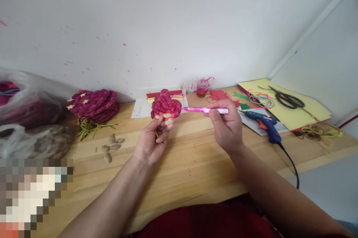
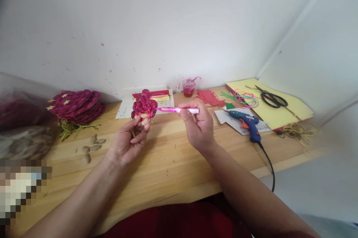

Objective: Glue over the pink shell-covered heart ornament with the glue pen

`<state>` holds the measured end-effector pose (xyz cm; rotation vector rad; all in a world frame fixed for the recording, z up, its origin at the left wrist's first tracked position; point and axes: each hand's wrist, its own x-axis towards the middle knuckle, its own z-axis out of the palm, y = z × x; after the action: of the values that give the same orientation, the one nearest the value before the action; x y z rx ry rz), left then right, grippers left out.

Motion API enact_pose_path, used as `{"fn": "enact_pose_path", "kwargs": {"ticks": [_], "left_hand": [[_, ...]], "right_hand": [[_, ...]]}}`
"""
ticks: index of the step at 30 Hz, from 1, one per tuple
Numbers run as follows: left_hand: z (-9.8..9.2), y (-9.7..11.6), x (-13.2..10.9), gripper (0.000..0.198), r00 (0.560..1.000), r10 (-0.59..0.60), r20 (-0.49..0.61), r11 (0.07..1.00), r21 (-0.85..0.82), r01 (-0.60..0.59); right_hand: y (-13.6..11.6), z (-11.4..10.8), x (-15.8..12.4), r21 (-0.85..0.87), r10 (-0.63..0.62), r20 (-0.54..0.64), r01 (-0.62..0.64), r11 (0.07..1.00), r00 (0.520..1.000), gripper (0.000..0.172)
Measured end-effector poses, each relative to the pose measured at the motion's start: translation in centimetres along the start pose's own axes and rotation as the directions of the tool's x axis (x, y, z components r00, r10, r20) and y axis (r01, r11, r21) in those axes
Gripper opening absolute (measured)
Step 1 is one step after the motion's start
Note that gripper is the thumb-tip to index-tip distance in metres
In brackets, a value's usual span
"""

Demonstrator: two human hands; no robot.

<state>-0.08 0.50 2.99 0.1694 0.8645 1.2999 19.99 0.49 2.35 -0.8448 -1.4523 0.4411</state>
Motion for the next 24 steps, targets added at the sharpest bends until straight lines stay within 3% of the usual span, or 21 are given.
{"fn": "enact_pose_path", "kwargs": {"ticks": [13,24], "left_hand": [[-0.03,-0.04,0.01,0.020,1.000,-0.008,0.011,0.999,0.034,0.008],[-0.01,-0.09,0.11,0.024,1.000,-0.010,-0.009,1.000,-0.015,0.010]], "right_hand": [[0.99,-0.11,0.31,0.111,0.092,0.030,-0.095,0.989,0.995,0.019],[0.61,-0.07,0.29,0.077,0.068,0.020,-0.069,0.995,0.998,0.014]]}}
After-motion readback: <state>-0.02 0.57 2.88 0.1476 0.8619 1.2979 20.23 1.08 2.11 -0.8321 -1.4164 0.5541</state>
